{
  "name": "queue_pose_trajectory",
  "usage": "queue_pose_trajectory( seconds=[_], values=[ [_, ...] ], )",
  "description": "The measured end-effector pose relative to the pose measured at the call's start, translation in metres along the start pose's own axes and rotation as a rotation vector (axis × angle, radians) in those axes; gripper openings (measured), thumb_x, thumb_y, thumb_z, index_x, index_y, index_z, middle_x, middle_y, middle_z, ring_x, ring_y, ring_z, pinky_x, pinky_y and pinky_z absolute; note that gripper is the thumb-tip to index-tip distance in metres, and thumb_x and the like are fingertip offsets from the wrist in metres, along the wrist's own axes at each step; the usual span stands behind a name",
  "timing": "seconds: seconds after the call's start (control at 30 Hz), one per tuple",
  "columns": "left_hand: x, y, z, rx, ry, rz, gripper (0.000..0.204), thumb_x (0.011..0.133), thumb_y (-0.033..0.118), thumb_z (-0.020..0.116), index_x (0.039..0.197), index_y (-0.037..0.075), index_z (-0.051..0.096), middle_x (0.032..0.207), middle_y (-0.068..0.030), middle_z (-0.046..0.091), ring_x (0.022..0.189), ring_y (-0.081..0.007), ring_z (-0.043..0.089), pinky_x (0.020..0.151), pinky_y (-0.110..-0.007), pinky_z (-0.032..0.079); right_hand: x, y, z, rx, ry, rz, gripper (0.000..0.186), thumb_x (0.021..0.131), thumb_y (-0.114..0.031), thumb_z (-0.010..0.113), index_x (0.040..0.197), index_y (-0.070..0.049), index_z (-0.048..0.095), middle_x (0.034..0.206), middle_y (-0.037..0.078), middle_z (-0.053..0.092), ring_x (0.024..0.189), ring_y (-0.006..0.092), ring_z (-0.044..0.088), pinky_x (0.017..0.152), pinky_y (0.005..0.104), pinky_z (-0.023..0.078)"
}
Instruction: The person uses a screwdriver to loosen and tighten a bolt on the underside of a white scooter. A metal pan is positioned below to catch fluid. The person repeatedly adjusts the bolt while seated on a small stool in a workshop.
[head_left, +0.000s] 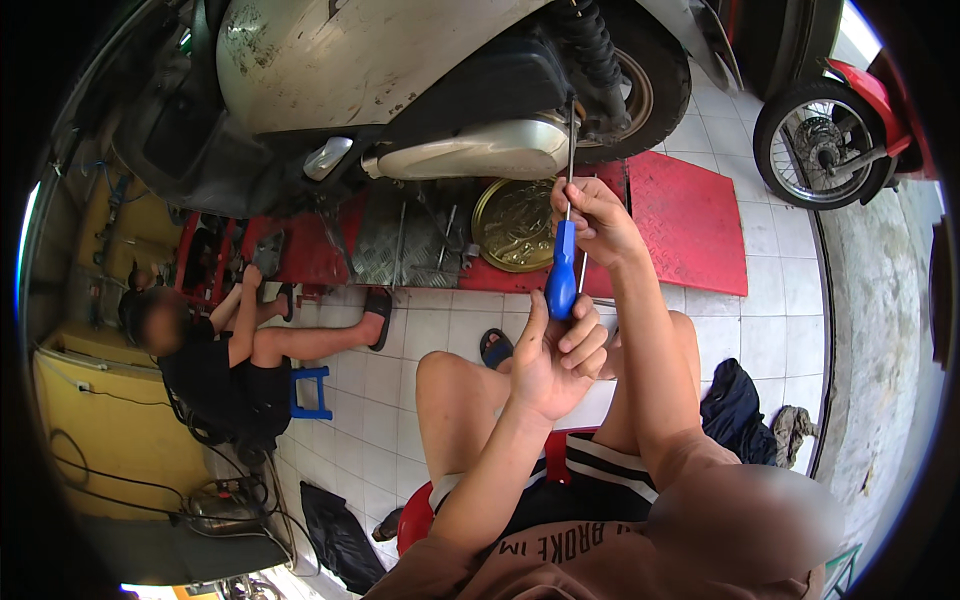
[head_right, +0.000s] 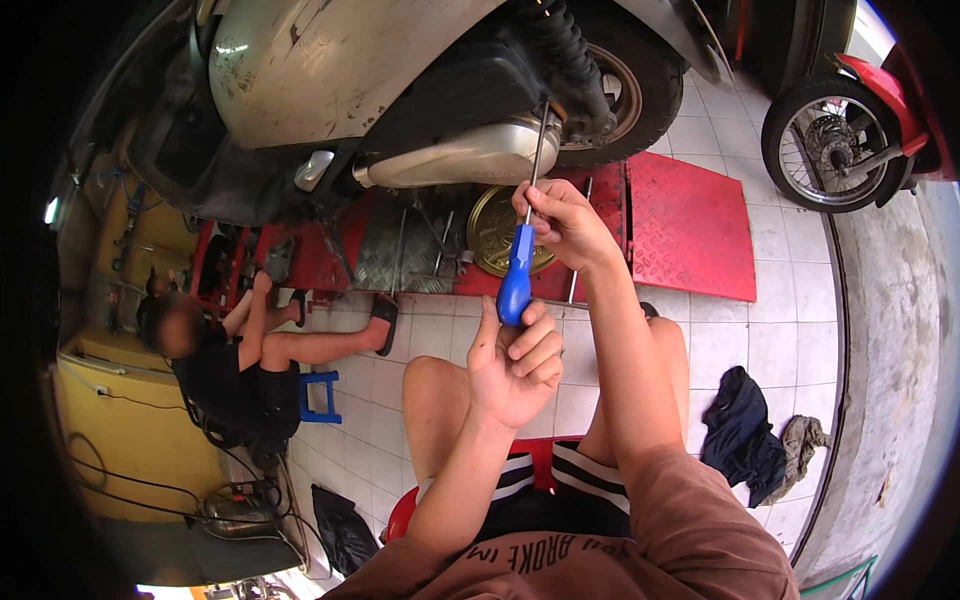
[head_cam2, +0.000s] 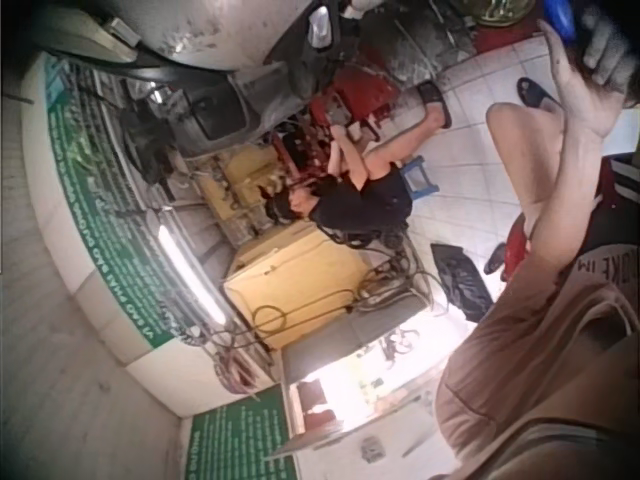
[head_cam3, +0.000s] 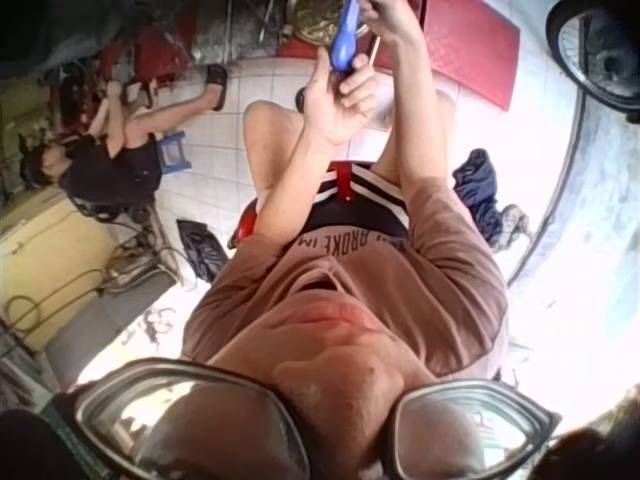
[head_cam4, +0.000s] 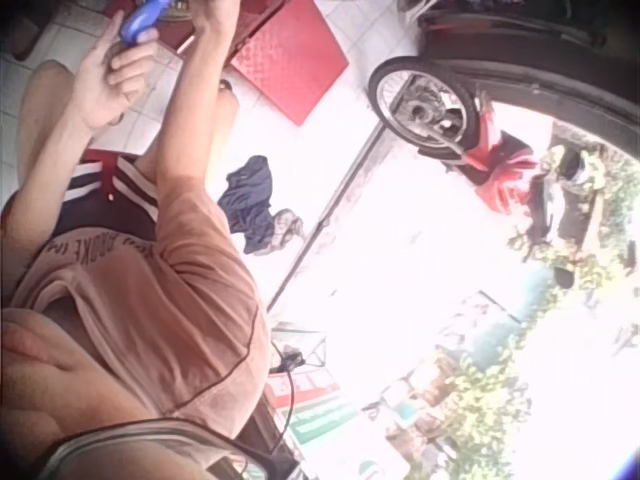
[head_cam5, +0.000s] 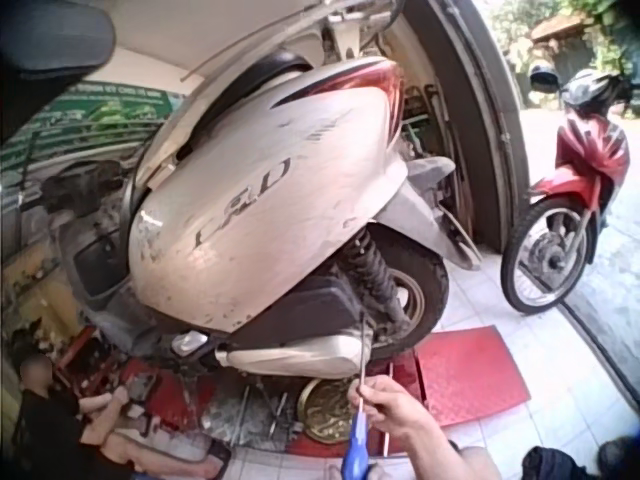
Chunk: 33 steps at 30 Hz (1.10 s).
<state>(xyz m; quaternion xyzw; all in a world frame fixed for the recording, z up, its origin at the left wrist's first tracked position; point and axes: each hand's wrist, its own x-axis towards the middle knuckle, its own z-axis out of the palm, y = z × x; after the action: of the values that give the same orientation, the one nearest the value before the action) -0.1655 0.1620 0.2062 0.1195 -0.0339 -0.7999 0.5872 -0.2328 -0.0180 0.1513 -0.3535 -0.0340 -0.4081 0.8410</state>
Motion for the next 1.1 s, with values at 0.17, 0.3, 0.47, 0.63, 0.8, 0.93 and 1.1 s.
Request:
queue_pose_trajectory(
  seconds=[0.17, 0.3, 0.47, 0.63, 0.8, 0.93, 1.1],
  values=[
    [0.001, 0.004, 0.009, 0.844, 0.316, 0.307, 0.036, 0.097, 0.04, 0.052, 0.094, 0.004, 0.05, 0.067, 0.0024, 0.045, 0.052, -0.0041, 0.037, 0.047, -0.02, 0.029, -0.002, -0.007, -0.001, 0.051, -0.042, -0.031, 0.033, 0.097, -0.029, 0.054, 0.078, -0.002, 0.053, 0.055, -0.006, 0.04, 0.046, 0.0016, 0.03, 0.042, 0.0181, 0.02],
    [-0.009, 0.009, 0.039, 1.639, 0.428, 0.556, 0.034, 0.091, 0.03, 0.065, 0.087, -0.002, 0.056, 0.059, -0.0023, 0.05, 0.048, -0.0073, 0.045, 0.045, -0.024, 0.037, -0.004, -0.013, 0.0, 0.021, 0.016, 0.05, 0.031, 0.096, -0.027, 0.055, 0.079, -0.002, 0.055, 0.054, -0.005, 0.042, 0.043, 0.0015, 0.029, 0.04, 0.0176, 0.021],
    [-0.005, 0.01, 0.041, 2.14, 0.526, 0.55, 0.037, 0.088, 0.027, 0.066, 0.071, -0.001, 0.05, 0.058, -0.0146, 0.055, 0.045, -0.0232, 0.055, 0.045, -0.037, 0.041, -0.003, -0.011, 0.0, -0.049, 0.073, 0.074, 0.031, 0.096, -0.027, 0.055, 0.078, -0.001, 0.056, 0.053, -0.004, 0.043, 0.04, 0.0013, 0.03, 0.038, 0.0175, 0.022],
    [0.001, 0.007, 0.029, 1.89, 0.525, 0.496, 0.037, 0.091, 0.029, 0.062, 0.069, 0.002, 0.05, 0.056, -0.0106, 0.052, 0.042, -0.0184, 0.05, 0.043, -0.034, 0.038, -0.005, -0.012, -0.003, -0.068, 0.104, 0.109, 0.032, 0.096, -0.028, 0.056, 0.077, -0.002, 0.057, 0.052, -0.003, 0.043, 0.039, 0.0021, 0.031, 0.036, 0.0177, 0.022],
    [0.009, 0.014, 0.025, 0.591, 0.378, 0.113, 0.044, 0.1, 0.041, 0.041, 0.08, 0.002, 0.049, 0.057, 0.0043, 0.036, 0.042, -0.0055, 0.023, 0.039, -0.022, 0.017, -0.001, -0.013, 0.003, 0.026, 0.102, 0.097, 0.03, 0.093, -0.027, 0.061, 0.077, -0.002, 0.057, 0.054, -0.003, 0.045, 0.04, 0.0024, 0.032, 0.039, 0.017, 0.024],
    [0.012, 0.012, 0.02, 0.325, 0.314, -0.022, 0.046, 0.1, 0.044, 0.035, 0.084, 0.003, 0.049, 0.058, 0.0048, 0.031, 0.045, -0.0052, 0.02, 0.041, -0.021, 0.016, -0.001, -0.011, 0.0, 0.107, 0.012, 0.072, 0.026, 0.09, -0.025, 0.065, 0.08, -0.001, 0.058, 0.056, -0.002, 0.047, 0.042, 0.0021, 0.034, 0.04, 0.0169, 0.027],
    [0.004, 0.011, 0.013, 1.501, 0.511, 0.484, 0.037, 0.099, 0.035, 0.043, 0.083, 0.003, 0.05, 0.059, 0.0013, 0.044, 0.047, -0.0046, 0.034, 0.042, -0.022, 0.027, -0.006, -0.016, -0.01, -0.037, 0.013, 0.145, 0.023, 0.089, -0.023, 0.066, 0.085, 0.0, 0.062, 0.061, 0.0, 0.054, 0.046, 0.0029, 0.041, 0.043, 0.0163, 0.03]
  ],
)
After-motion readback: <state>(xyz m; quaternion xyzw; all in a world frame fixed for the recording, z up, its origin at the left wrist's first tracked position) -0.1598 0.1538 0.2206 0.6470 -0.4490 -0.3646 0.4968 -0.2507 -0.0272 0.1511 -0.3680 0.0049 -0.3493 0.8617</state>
